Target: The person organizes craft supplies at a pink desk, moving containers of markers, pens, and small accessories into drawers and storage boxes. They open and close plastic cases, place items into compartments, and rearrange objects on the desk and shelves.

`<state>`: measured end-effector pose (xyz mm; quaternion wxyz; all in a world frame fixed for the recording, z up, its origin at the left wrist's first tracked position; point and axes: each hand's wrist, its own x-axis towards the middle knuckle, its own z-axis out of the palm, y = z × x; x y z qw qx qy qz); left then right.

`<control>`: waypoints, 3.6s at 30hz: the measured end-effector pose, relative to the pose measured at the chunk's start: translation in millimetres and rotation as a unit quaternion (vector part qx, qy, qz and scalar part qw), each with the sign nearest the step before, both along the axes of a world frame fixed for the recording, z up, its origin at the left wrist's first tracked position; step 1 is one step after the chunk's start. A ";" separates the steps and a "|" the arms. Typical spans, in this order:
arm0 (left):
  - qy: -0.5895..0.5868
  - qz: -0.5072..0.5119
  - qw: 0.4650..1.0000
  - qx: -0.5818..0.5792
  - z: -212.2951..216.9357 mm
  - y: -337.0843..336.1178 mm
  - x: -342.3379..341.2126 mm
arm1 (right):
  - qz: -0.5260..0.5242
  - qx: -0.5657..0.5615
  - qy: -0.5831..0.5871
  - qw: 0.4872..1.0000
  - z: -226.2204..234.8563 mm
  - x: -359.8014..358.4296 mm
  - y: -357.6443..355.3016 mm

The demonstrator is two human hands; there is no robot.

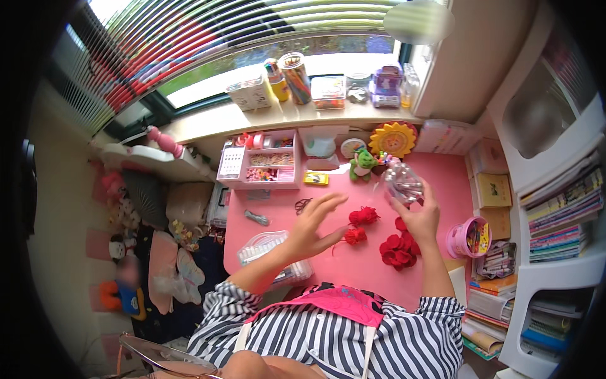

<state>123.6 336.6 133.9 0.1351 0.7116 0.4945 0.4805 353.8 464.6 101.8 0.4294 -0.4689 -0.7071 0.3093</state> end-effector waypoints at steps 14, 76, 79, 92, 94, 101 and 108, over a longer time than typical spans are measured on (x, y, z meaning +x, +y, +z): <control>-0.299 0.259 0.918 0.026 -87.8 74.6 -86.6 | 0.313 -0.003 0.046 0.949 31.3 -186.7 2.2; -0.173 0.150 0.957 -0.180 -46.2 26.4 -168.5 | 0.246 -0.241 -0.072 0.936 -27.6 -13.6 -42.5; -0.217 0.116 0.939 -0.241 -54.3 -1.4 -133.8 | 0.196 -0.263 -0.032 0.944 -51.8 22.4 -33.5; -0.292 0.127 0.883 -0.344 -53.4 16.5 -26.6 | -0.123 0.180 -0.249 0.944 -60.9 99.0 255.1; -0.240 0.118 0.889 -0.372 -52.2 24.8 -11.7 | -0.102 0.230 -0.341 0.906 -56.5 109.7 295.7; -0.163 0.101 0.909 -0.371 -52.6 18.2 2.3 | 0.011 0.132 -0.463 0.876 -61.5 122.4 327.4; -0.190 0.092 0.907 -0.365 -52.9 3.0 -2.1 | 0.055 0.110 -0.452 0.883 -12.6 150.7 265.6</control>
